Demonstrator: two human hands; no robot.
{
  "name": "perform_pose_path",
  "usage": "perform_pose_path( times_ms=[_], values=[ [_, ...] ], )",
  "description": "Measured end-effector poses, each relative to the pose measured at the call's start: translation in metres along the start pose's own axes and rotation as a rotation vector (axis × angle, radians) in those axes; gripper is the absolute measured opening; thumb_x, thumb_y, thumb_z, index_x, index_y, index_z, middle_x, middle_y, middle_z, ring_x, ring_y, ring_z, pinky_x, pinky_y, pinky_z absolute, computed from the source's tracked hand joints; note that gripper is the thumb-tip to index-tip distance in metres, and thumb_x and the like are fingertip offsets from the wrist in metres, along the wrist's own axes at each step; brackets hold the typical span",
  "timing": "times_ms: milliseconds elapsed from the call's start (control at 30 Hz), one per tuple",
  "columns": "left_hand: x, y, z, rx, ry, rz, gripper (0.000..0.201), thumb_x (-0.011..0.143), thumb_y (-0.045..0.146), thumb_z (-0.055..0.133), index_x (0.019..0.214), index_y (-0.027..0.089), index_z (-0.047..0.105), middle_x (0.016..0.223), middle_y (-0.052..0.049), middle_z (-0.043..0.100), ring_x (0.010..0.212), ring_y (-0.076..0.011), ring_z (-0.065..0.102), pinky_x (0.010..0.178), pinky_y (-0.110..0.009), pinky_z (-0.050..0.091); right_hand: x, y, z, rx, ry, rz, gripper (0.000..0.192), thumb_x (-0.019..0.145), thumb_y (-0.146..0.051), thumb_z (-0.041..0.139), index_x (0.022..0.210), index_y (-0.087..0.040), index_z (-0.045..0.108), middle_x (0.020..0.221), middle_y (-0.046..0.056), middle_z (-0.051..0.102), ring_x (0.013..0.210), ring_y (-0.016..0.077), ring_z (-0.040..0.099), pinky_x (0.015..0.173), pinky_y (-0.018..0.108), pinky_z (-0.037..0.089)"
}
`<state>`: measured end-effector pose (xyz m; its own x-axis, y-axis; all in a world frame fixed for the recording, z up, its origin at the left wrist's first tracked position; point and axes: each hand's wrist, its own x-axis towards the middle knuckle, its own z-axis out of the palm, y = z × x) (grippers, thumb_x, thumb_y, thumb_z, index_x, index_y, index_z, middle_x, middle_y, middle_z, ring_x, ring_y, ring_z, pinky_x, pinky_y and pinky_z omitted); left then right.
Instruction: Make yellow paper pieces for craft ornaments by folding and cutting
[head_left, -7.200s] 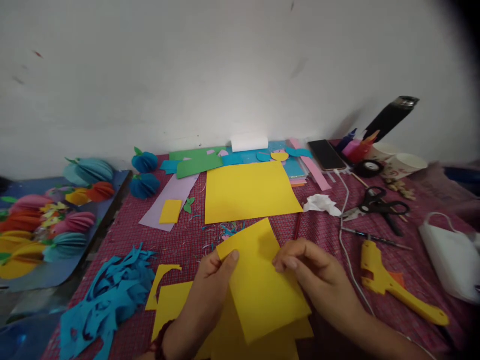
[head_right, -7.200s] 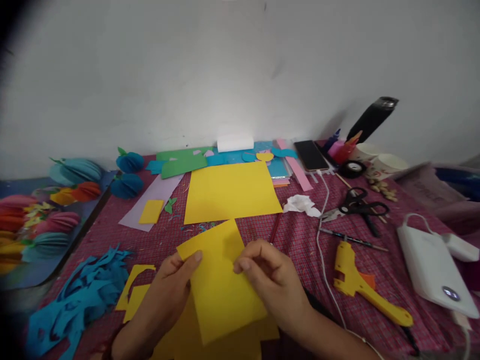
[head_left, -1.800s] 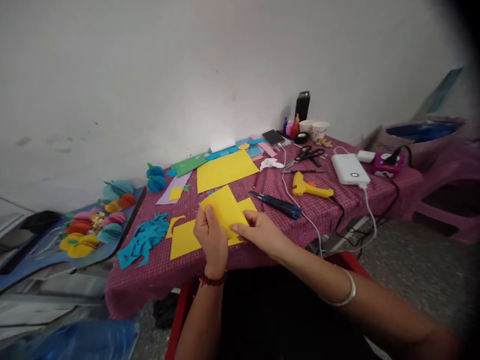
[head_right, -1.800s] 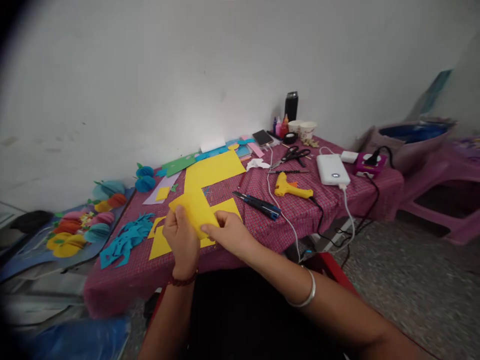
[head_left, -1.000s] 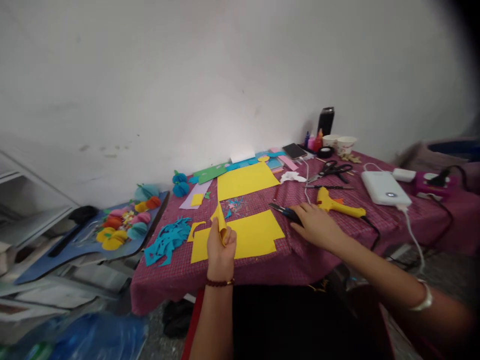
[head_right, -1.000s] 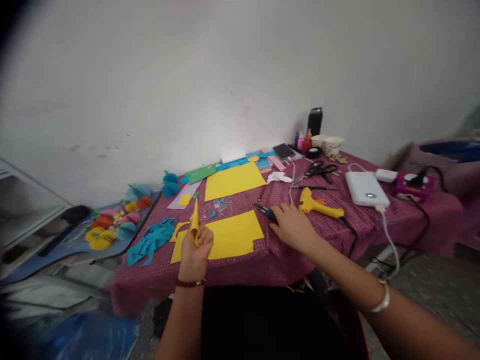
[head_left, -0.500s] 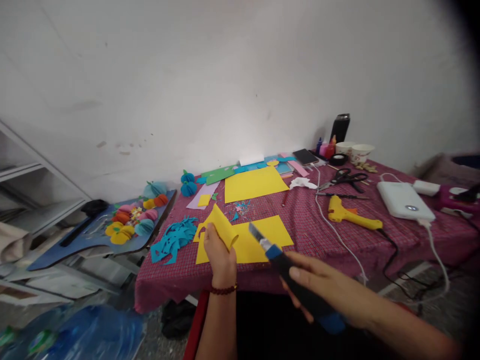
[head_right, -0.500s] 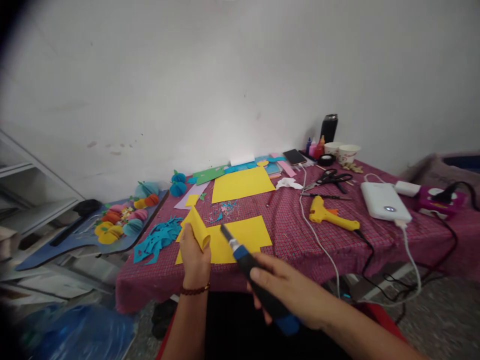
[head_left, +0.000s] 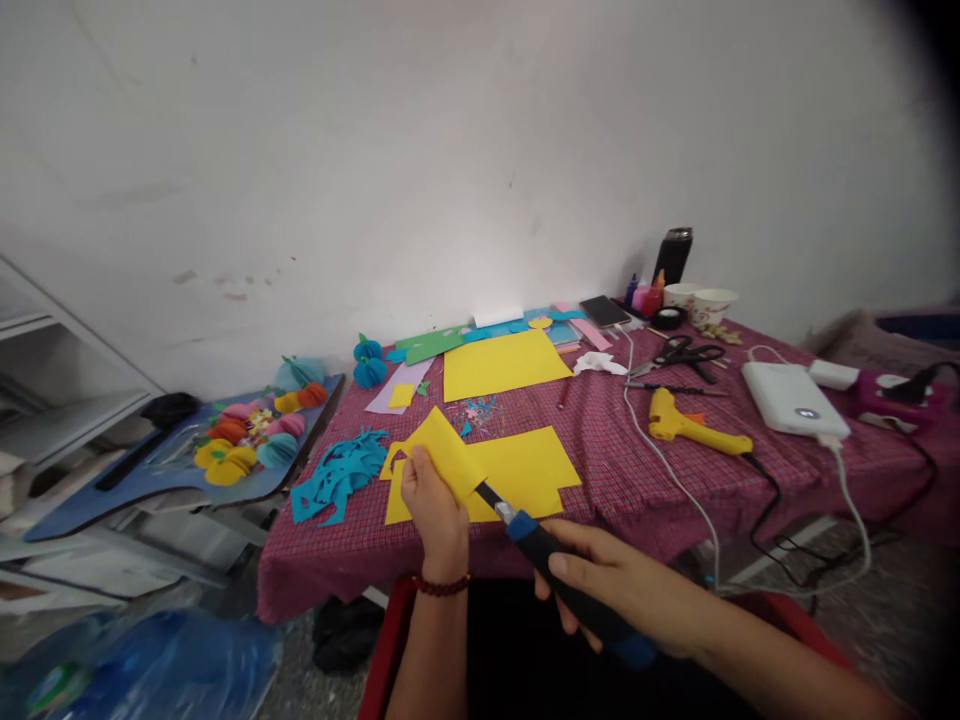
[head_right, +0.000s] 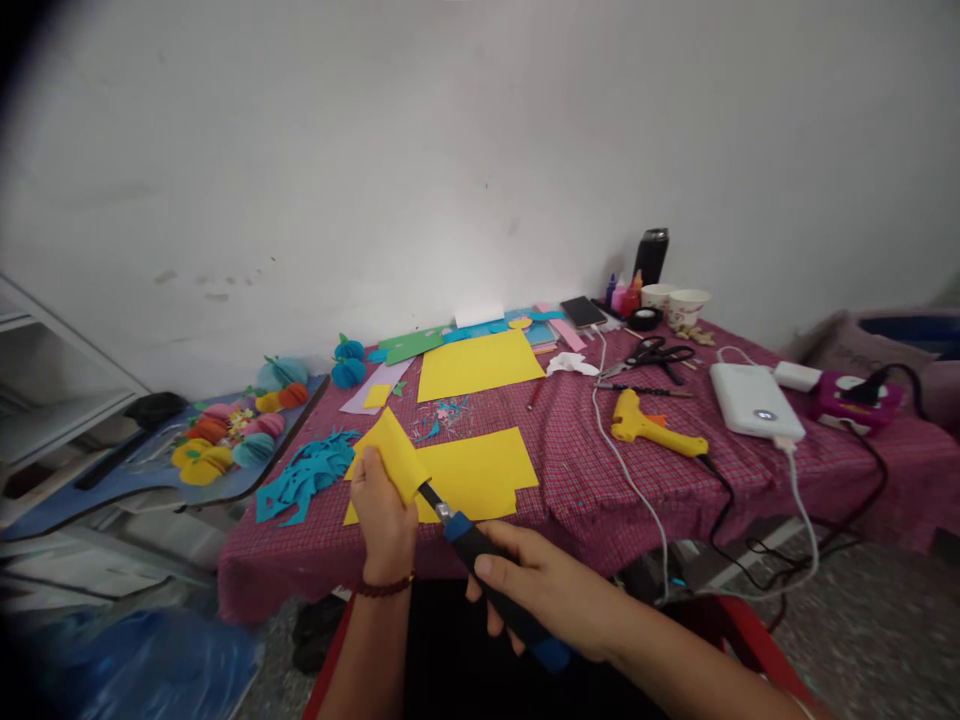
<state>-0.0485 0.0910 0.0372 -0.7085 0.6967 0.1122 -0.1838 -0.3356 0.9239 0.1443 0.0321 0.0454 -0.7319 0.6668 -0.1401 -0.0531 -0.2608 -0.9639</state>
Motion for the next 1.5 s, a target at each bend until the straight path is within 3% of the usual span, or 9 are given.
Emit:
perform_pose_path(
  times_ms=[233,433,767,1133,1500],
  values=[
    [-0.013,0.000,0.007,-0.044,0.002,-0.049,0.027,0.087,0.045,0.053,0.087,0.018,0.055,0.081,-0.001,0.067,0.060,-0.0130,0.062,0.057,-0.026,0.050,0.006,0.007,0.009,0.127,0.064,-0.053,0.041,0.085,-0.054,0.060,0.097,-0.016,0.053,0.079,0.000,0.054,0.056,0.0057,0.050,0.047,0.016,0.042],
    [-0.015,-0.010,0.001,-0.025,-0.069,-0.044,0.030,0.085,0.049,0.056,0.081,0.019,0.055,0.078,0.000,0.066,0.062,-0.0124,0.062,0.059,-0.024,0.051,0.004,0.025,0.013,0.323,-0.007,0.011,0.041,0.085,-0.052,0.062,0.107,-0.018,0.053,0.076,-0.003,0.048,0.049,0.0038,0.044,0.040,0.015,0.038],
    [-0.020,-0.023,-0.017,0.052,-0.157,-0.060,0.033,0.084,0.049,0.058,0.076,0.018,0.054,0.069,0.002,0.061,0.057,-0.0112,0.057,0.051,-0.021,0.045,-0.024,0.041,0.026,0.302,0.015,0.022,0.040,0.088,-0.052,0.058,0.106,-0.018,0.050,0.075,-0.005,0.044,0.045,0.0017,0.038,0.038,0.014,0.034],
    [-0.043,-0.031,-0.015,0.090,-0.168,-0.071,0.034,0.085,0.050,0.057,0.073,0.019,0.053,0.065,0.005,0.055,0.055,-0.0097,0.050,0.053,-0.021,0.044,-0.025,0.048,0.030,0.319,0.051,-0.014,0.039,0.089,-0.051,0.057,0.108,-0.018,0.049,0.075,-0.005,0.045,0.045,0.0017,0.039,0.039,0.014,0.035],
    [-0.034,-0.037,-0.027,0.098,-0.207,-0.071,0.033,0.084,0.050,0.058,0.075,0.018,0.055,0.069,0.003,0.057,0.060,-0.0110,0.053,0.055,-0.022,0.043,-0.031,0.052,0.037,0.326,0.046,0.044,0.039,0.089,-0.052,0.055,0.107,-0.019,0.048,0.076,-0.005,0.045,0.045,0.0020,0.038,0.038,0.014,0.035]
  ],
)
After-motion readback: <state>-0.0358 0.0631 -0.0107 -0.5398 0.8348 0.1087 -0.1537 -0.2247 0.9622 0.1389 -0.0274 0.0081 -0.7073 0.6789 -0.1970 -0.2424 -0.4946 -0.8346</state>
